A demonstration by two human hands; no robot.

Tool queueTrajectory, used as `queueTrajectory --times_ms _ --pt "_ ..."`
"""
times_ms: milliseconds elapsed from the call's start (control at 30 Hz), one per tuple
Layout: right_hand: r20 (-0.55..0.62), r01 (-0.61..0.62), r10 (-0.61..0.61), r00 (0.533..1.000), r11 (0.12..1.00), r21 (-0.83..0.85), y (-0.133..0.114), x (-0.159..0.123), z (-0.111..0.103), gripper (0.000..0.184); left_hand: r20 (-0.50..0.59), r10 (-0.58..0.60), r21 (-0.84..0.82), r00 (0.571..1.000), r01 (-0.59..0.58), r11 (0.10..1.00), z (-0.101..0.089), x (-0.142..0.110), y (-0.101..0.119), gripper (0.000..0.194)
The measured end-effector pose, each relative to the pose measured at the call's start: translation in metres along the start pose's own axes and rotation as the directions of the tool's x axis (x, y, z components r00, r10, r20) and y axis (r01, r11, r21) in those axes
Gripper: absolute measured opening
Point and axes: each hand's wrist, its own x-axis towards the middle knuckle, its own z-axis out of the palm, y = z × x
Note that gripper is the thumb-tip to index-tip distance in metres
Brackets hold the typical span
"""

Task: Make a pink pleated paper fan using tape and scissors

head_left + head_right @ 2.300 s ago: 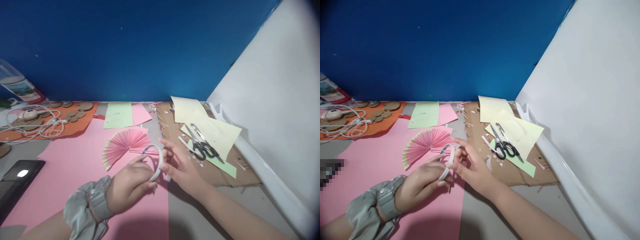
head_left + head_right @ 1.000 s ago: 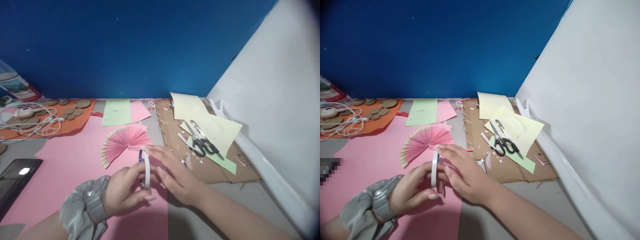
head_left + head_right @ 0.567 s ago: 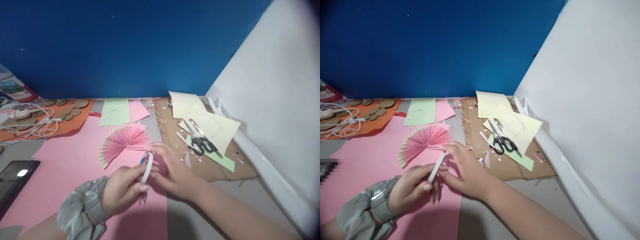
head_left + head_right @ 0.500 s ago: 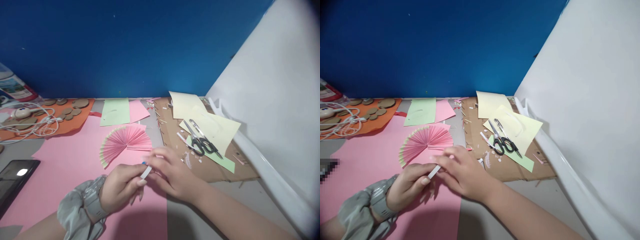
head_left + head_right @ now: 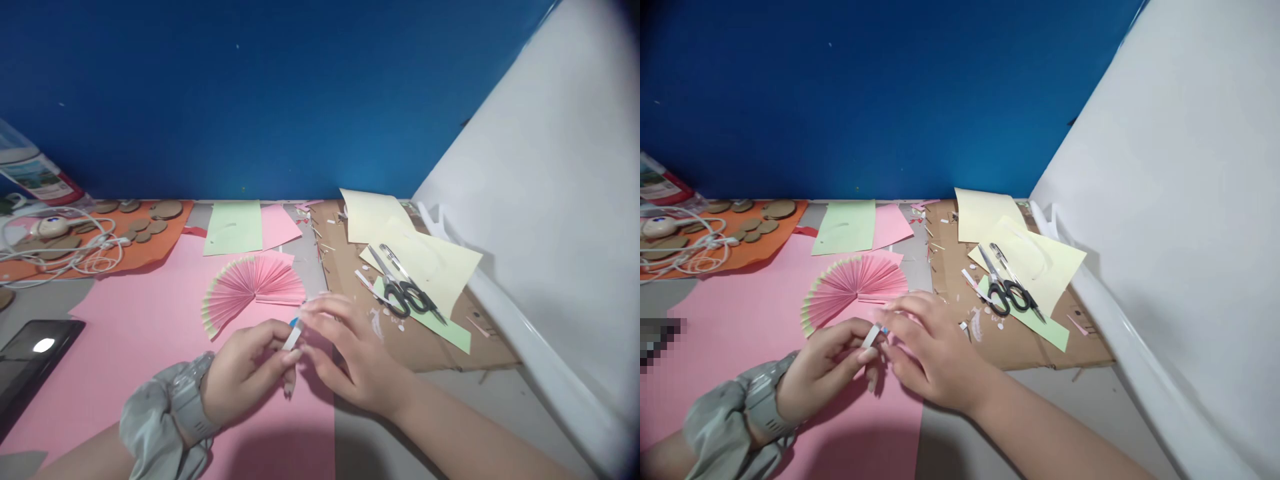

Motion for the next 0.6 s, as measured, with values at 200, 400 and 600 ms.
queueTrajectory --times_ms 200,400,600 --pt "0.061 -0.099 0.093 0.994 0.989 0.111 -0.003 0.001 -0.001 0.034 -0.025 -0.034 0.085 0.999 0.036 0.996 -0.001 -0.002 -0.001 0.015" --pt "0.037 -0.097 0.094 0.995 0.993 0.065 -0.001 0.001 -0.002 0.028 -0.017 0.013 0.318 1.0 -0.007 0.948 -0.001 0.0 0.003 0.016" --pt "0.048 -0.018 0.017 0.999 0.999 0.026 0.002 0.002 -0.004 0.026 0.0 0.049 0.48 0.999 -0.043 0.876 0.0 0.002 0.009 0.013"
